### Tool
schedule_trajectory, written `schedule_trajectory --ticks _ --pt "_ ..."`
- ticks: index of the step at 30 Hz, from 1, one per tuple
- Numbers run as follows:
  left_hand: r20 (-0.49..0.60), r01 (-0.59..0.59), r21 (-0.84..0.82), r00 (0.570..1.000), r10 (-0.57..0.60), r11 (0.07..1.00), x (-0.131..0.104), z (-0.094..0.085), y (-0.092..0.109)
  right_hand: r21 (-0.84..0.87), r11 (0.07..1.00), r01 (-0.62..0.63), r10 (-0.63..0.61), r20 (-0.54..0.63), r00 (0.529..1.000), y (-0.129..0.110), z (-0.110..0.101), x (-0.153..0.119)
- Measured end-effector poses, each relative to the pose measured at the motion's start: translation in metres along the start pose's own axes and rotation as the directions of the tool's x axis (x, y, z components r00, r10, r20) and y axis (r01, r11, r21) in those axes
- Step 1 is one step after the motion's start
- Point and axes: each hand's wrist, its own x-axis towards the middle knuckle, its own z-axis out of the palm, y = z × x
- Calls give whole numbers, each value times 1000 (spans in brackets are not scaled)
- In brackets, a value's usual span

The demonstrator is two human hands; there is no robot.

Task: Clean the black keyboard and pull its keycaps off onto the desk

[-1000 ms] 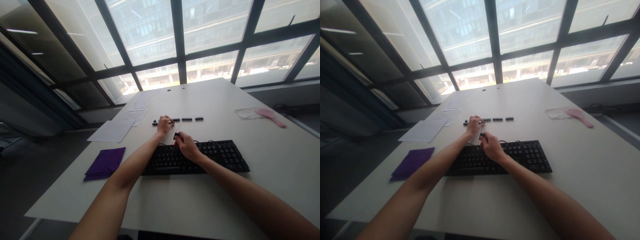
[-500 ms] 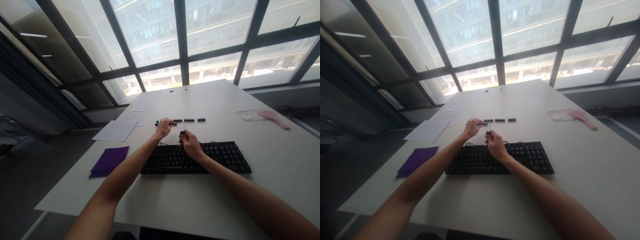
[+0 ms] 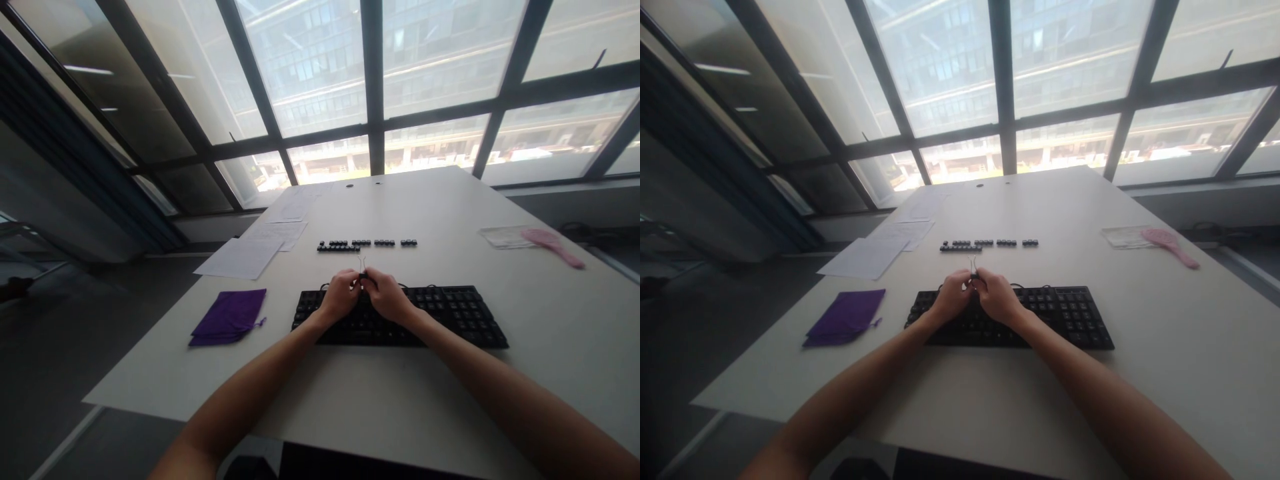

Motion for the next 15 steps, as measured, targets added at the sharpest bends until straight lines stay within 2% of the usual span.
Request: schedule_trajectory --ticks 5,11,15 --pt "0 -17 -19 1000 17 1000 0 0 -2 -74 996 55 -51 54 997 -3 -9 -3" --pt "16 -38 -41 999 38 998 -3 -3 2 -93 995 41 -37 51 998 2 -10 -11" --pt "84 -35 -50 996 39 998 -10 -12 4 -174 970 169 -156 83 984 2 -11 -19"
